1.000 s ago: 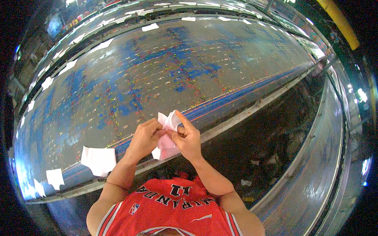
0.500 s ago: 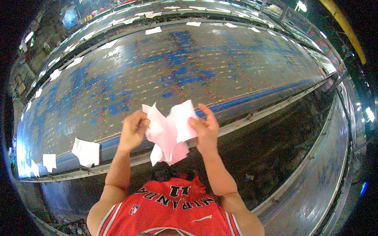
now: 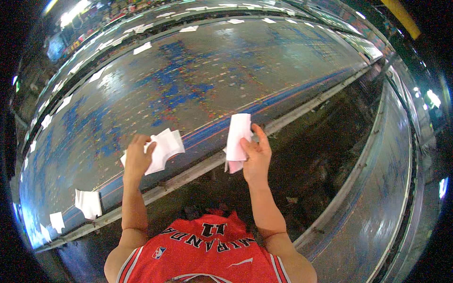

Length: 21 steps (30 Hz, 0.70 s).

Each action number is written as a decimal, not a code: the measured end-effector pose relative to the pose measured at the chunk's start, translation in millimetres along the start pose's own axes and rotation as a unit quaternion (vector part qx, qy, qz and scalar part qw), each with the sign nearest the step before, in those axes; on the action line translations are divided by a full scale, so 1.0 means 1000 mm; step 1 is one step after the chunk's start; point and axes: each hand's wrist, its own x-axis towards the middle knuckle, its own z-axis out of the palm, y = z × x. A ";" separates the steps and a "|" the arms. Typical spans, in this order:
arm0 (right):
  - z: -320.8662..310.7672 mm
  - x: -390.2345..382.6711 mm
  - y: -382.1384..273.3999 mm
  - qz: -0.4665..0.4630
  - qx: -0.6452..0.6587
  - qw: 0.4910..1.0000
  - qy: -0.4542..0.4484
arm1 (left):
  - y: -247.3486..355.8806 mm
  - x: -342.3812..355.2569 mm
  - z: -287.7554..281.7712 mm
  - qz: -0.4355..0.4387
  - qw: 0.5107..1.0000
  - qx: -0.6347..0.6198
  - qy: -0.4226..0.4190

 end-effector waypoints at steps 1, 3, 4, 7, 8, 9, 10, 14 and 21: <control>-0.005 -0.002 -0.001 -0.009 -0.011 1.000 -0.006 | 0.024 0.003 0.013 0.031 0.997 -0.066 -0.034; -0.015 -0.009 -0.006 -0.015 -0.042 0.999 -0.027 | 0.073 0.005 0.036 0.084 0.979 -0.166 -0.088; -0.018 -0.012 -0.006 0.000 -0.040 0.999 -0.017 | 0.096 0.005 0.046 0.108 0.969 -0.193 -0.107; -0.028 -0.023 -0.012 0.005 -0.088 0.996 -0.024 | 0.152 0.005 0.070 0.145 0.934 -0.280 -0.171; -0.032 -0.026 -0.014 -0.004 -0.087 0.995 -0.040 | 0.167 0.005 0.076 0.157 0.929 -0.290 -0.169; -0.035 -0.028 -0.016 -0.015 -0.081 0.995 -0.048 | 0.180 0.007 0.083 0.170 0.930 -0.285 -0.156; -0.039 -0.029 -0.018 -0.015 -0.065 0.996 -0.056 | 0.190 0.008 0.088 0.180 0.929 -0.287 -0.150; -0.057 -0.028 -0.034 -0.040 -0.083 0.995 -0.047 | 0.212 0.020 0.097 0.168 0.926 -0.270 -0.204; -0.091 -0.013 -0.059 -0.043 -0.108 0.993 -0.008 | 0.242 0.026 0.127 0.182 0.907 -0.327 -0.193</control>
